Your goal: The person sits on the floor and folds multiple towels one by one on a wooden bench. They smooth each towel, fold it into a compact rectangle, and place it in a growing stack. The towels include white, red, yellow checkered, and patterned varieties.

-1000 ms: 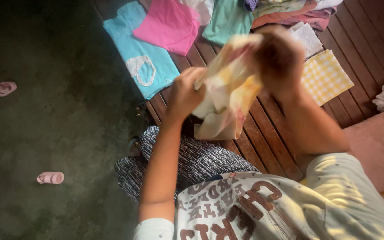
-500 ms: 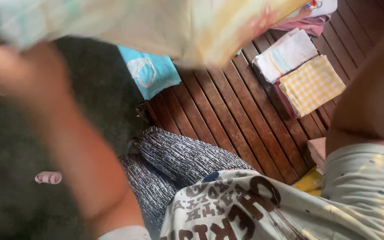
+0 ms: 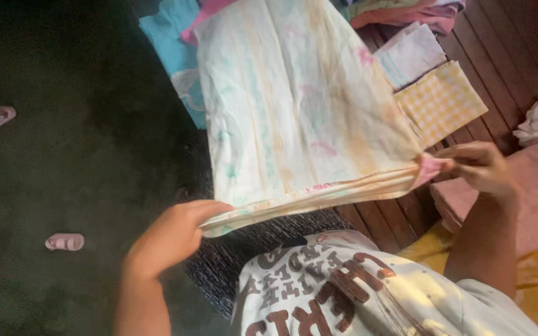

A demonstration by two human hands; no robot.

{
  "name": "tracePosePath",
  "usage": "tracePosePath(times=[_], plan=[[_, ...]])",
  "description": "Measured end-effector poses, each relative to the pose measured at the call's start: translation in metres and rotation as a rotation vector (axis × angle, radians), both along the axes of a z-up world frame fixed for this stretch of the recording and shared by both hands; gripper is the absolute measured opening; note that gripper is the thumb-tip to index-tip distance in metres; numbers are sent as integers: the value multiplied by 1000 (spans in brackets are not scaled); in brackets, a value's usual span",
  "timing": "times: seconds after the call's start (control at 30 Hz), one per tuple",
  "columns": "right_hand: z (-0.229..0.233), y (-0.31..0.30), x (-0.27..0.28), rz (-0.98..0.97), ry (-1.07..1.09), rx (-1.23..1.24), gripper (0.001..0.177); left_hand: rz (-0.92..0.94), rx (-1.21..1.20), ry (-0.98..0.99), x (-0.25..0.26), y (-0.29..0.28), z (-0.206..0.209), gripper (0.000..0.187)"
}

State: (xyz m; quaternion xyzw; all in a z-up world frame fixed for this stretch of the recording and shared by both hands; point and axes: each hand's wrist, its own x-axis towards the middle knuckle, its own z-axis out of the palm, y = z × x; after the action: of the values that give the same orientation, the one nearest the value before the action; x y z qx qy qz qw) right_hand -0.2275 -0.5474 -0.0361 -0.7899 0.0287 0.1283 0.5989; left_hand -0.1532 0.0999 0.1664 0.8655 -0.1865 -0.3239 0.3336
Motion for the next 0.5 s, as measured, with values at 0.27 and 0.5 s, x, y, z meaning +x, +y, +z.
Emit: tracePosePath(times=[0.27,0.5], plan=[[-6,29,68,376,216,27,16,-77,133,618,38,8,-104,52],[-38,61,194,-21,28,184,19,481,-803,604,141,24,-204,41]])
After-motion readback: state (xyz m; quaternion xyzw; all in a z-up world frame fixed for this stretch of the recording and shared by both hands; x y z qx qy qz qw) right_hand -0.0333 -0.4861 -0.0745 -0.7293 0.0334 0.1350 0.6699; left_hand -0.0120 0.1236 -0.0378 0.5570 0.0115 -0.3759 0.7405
